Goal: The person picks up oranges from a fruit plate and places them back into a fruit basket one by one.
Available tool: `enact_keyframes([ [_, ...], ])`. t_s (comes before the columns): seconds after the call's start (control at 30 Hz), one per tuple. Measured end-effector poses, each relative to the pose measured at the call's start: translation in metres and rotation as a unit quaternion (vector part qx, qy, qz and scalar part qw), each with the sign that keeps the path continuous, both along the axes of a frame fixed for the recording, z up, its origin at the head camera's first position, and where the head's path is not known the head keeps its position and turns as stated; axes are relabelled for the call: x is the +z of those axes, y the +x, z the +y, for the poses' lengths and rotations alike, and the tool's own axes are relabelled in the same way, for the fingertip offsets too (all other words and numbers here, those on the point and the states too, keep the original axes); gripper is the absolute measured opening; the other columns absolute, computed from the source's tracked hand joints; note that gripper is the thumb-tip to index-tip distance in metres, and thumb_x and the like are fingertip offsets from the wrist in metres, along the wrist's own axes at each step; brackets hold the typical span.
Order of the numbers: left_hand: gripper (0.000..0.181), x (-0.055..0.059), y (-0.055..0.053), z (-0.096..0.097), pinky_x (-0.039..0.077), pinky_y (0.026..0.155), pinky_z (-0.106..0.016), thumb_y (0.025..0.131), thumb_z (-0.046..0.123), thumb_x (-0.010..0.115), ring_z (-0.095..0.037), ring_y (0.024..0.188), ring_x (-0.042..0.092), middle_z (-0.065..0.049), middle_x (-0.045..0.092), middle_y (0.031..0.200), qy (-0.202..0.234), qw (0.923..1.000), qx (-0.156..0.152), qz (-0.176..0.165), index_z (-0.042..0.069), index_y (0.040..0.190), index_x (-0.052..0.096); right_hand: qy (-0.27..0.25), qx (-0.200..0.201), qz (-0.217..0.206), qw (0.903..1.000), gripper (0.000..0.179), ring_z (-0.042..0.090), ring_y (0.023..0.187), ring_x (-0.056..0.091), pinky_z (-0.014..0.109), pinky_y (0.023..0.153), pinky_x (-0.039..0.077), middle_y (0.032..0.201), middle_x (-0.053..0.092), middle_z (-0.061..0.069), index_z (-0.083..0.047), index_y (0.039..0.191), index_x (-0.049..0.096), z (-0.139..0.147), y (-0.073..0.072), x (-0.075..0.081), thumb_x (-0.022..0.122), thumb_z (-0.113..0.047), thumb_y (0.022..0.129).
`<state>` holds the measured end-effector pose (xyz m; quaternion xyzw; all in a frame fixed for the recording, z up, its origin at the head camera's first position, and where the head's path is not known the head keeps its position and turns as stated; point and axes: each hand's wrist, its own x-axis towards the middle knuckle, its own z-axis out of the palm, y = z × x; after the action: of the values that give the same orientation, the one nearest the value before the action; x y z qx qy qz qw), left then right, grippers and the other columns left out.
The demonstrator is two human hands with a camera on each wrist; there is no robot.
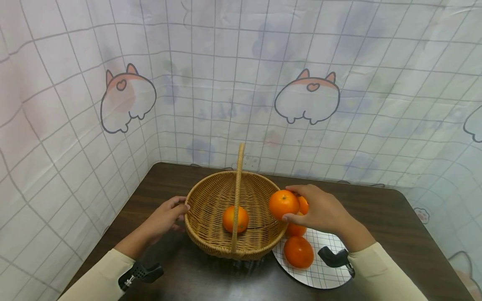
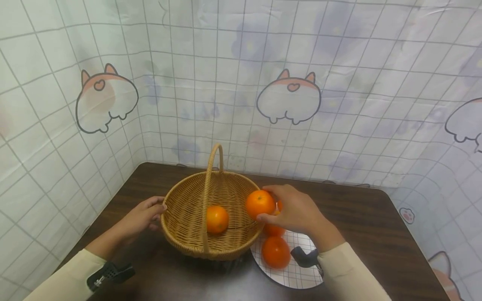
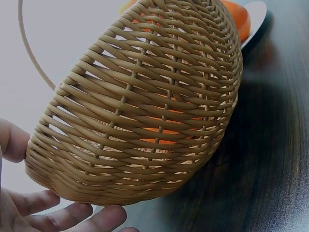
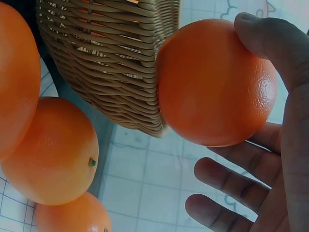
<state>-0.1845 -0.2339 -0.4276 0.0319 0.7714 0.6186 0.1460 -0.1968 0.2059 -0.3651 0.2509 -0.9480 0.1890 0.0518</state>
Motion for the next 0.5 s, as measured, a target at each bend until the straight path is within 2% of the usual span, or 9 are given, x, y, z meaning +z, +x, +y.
enact_keyframes([
  [0.2, 0.054, 0.0004, 0.0009, -0.0004, 0.059, 0.084, -0.054, 0.108, 0.027, 0.049, -0.043, 0.119, 0.06, -0.028, 0.049, 0.141, 0.0, 1.0, 0.0, 0.0, -0.001, 0.152, 0.036, 0.003, -0.002, -0.003, 1.0, 0.083, 0.028, 0.111, 0.064, 0.054, 0.086, 0.056, 0.135, 0.062, 0.005, -0.02, 0.144, 0.058, -0.0016, -0.0005, -0.0012, 0.076, -0.069, 0.079],
  [0.5, 0.054, 0.0013, 0.0016, 0.0002, 0.059, 0.084, -0.053, 0.108, 0.028, 0.05, -0.042, 0.119, 0.06, -0.027, 0.049, 0.14, -0.003, 1.0, 0.005, -0.003, -0.001, 0.152, 0.037, 0.005, 0.004, -0.009, 0.9999, 0.084, 0.032, 0.123, 0.06, 0.059, 0.094, 0.052, 0.14, 0.061, 0.004, -0.016, 0.142, 0.06, -0.0027, 0.0006, -0.0029, 0.074, -0.071, 0.08],
])
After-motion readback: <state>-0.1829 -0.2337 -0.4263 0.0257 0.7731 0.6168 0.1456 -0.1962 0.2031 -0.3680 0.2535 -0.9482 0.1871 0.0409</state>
